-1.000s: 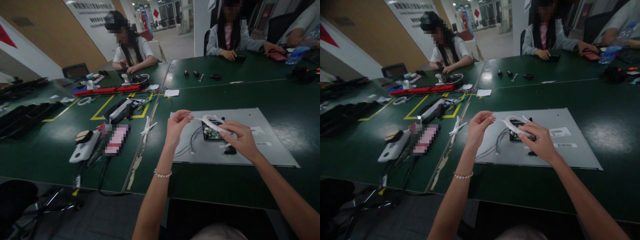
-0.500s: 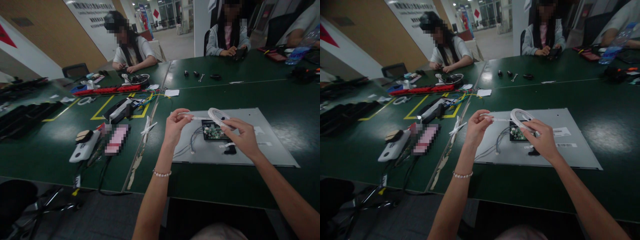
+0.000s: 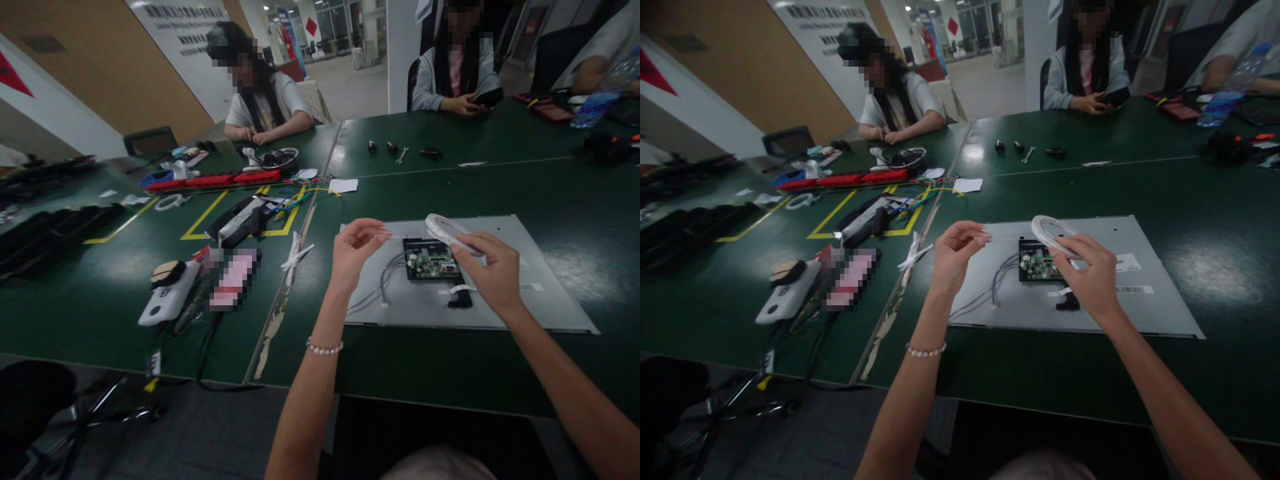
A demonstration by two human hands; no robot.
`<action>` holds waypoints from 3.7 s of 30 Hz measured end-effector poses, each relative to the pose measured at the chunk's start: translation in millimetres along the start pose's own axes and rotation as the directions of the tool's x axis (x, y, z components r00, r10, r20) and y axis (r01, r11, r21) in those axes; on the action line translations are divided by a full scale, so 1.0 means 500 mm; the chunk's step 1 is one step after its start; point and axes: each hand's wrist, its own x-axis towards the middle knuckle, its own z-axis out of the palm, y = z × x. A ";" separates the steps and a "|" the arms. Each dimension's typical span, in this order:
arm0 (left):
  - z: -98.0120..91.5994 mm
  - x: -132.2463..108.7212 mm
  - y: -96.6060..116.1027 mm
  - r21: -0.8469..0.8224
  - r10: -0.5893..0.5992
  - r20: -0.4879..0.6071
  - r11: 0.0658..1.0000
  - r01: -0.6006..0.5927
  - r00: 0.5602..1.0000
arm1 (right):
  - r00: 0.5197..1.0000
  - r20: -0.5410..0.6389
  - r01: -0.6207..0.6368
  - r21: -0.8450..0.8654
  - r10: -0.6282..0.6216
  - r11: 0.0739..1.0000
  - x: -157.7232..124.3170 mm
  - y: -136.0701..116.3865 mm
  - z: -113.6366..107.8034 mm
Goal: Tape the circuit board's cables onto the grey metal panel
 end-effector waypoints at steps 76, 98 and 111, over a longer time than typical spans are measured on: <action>0.117 -0.059 -0.043 0.002 -0.216 0.260 0.975 0.223 0.941 | 0.985 0.026 0.169 0.000 -0.169 0.986 -0.029 -0.008 0.036; 0.018 0.004 -0.005 -0.052 -0.016 -0.094 0.999 0.011 0.995 | 0.975 -0.182 -0.078 0.274 0.131 0.959 0.001 0.044 0.015; 0.042 -0.018 -0.021 -0.166 -0.135 0.083 0.975 0.148 0.987 | 0.995 -0.042 0.072 -0.319 -0.090 0.945 0.008 0.074 -0.006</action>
